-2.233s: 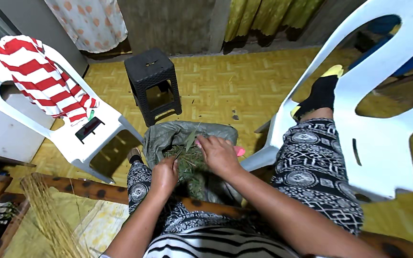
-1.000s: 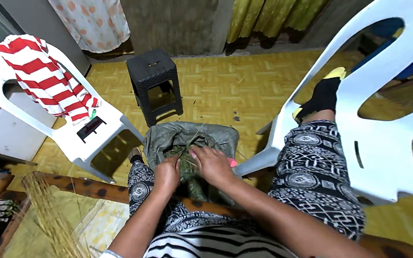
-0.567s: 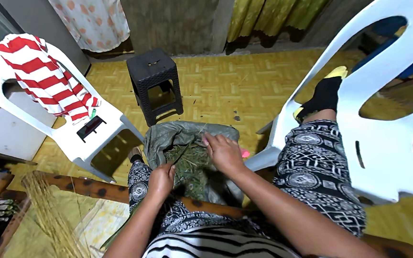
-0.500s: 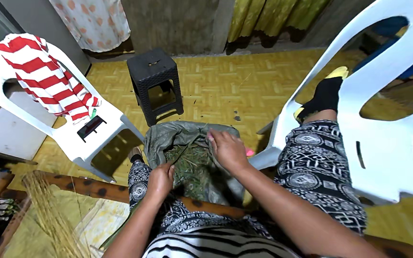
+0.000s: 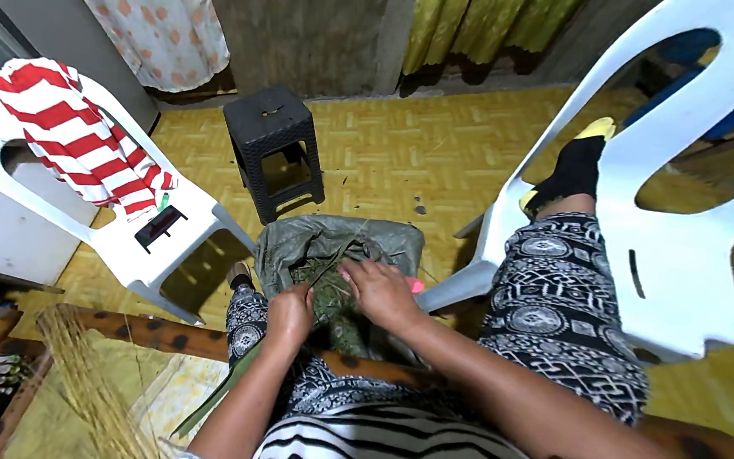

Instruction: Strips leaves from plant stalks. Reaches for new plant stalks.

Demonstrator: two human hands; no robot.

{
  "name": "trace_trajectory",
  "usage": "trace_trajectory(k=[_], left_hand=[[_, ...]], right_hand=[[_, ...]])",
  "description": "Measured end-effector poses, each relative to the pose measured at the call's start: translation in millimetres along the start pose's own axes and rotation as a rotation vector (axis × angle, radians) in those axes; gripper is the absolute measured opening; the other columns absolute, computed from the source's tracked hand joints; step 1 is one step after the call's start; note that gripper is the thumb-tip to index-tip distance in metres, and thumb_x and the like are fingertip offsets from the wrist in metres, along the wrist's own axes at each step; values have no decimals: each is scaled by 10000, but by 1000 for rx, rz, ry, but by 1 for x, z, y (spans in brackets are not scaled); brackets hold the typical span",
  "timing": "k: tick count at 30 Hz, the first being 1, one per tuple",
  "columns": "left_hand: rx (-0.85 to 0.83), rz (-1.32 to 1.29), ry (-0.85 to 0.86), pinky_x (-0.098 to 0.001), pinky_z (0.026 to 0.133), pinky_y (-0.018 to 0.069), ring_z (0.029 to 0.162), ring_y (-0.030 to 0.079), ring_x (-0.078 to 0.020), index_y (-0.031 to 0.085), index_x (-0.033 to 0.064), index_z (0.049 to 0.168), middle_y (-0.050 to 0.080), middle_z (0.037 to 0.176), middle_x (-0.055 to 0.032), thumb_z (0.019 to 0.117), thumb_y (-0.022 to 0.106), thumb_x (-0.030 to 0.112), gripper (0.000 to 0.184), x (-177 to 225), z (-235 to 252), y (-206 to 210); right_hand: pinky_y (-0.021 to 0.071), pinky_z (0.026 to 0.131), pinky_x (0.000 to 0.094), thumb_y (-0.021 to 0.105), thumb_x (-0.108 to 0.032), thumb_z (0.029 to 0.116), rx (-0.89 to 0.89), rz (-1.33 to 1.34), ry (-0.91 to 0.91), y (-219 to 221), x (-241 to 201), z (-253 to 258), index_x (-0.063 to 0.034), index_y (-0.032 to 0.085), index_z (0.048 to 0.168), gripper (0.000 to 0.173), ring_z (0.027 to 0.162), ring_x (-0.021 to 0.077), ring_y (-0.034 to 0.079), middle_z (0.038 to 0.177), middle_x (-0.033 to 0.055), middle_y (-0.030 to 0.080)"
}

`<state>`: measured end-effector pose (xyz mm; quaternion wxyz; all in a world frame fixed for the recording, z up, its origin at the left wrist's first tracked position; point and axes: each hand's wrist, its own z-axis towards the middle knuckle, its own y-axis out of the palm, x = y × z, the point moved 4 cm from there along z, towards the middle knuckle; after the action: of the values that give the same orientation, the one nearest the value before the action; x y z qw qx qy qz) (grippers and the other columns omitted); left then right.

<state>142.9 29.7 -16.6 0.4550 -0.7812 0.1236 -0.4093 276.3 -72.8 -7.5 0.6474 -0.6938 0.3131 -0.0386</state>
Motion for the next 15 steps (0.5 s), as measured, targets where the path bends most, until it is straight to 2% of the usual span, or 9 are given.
trace_trajectory(k=[3,8,11,15], left_hand=[[16,24,6,-533,1038,482,1167,676,-344,676,0,1305,709,1223,-205,1100,446,214,375,-1,-2,1],[39,30,20,-531,1030,496,1149,686,-350,674,6,1318,713,1214,-209,1097,452,211,375,-6,-4,0],[36,30,3,-538,1033,487,1155,682,-353,678,9,1313,713,1212,-210,1098,451,216,375,-6,-5,-1],[55,24,20,-540,1024,491,1144,687,-352,687,1,1295,718,1200,-209,1093,458,199,363,-5,-7,-4]], right_hand=[[452,1015,618,402,-262,1116,21,-24,43,-2,10,8,-70,580,1444,419,1202,452,622,1284,257,653],[463,974,640,434,-250,1111,122,-5,136,-9,32,18,-53,608,1393,385,1150,474,634,1207,274,666],[455,998,623,445,-253,1109,110,14,194,-16,36,19,-67,584,1432,398,1173,458,624,1246,263,654],[471,962,638,458,-228,1103,161,21,231,-21,45,21,-66,598,1409,373,1158,465,631,1221,264,661]])
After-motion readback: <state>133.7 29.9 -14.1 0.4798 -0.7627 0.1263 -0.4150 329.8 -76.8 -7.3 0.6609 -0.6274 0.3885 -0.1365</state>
